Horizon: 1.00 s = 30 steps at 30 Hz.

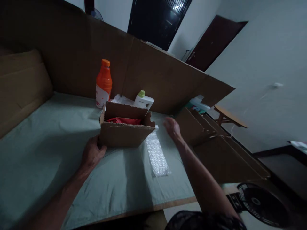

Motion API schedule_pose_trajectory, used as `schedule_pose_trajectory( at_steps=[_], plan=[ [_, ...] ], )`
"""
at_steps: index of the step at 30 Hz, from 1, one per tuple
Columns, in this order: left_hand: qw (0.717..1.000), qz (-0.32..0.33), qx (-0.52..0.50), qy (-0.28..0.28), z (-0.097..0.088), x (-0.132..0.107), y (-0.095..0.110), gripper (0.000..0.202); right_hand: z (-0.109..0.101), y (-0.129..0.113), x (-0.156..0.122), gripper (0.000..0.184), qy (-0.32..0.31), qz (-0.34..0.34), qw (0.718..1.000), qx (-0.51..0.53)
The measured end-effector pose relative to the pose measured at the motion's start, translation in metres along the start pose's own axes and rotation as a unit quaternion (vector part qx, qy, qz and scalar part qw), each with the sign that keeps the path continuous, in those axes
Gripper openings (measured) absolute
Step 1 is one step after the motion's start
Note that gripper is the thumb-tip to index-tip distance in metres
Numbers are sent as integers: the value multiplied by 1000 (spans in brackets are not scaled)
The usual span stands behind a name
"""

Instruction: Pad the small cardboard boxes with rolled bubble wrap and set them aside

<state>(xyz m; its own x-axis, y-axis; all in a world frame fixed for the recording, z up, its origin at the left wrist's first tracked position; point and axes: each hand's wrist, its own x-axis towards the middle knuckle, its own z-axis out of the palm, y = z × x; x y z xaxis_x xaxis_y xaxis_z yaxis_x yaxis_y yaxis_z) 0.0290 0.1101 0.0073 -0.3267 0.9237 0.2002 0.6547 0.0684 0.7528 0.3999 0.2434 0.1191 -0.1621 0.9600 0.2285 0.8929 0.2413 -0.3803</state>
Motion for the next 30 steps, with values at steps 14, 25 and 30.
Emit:
schedule_pose_trajectory(
  at_steps=[14, 25, 30],
  plan=[
    [997, 36, -69, 28, 7, 2, -6, 47, 63, -30, -156, 23, -53, -36, 997, 50],
    [987, 88, -130, -24, 1, 2, 2, 56, 93, -70, -86, 63, -13, -35, 965, 260],
    [971, 107, -189, -96, 1, 4, 3, 72, 87, -62, -72, 63, -15, -14, 961, 277]
  ],
)
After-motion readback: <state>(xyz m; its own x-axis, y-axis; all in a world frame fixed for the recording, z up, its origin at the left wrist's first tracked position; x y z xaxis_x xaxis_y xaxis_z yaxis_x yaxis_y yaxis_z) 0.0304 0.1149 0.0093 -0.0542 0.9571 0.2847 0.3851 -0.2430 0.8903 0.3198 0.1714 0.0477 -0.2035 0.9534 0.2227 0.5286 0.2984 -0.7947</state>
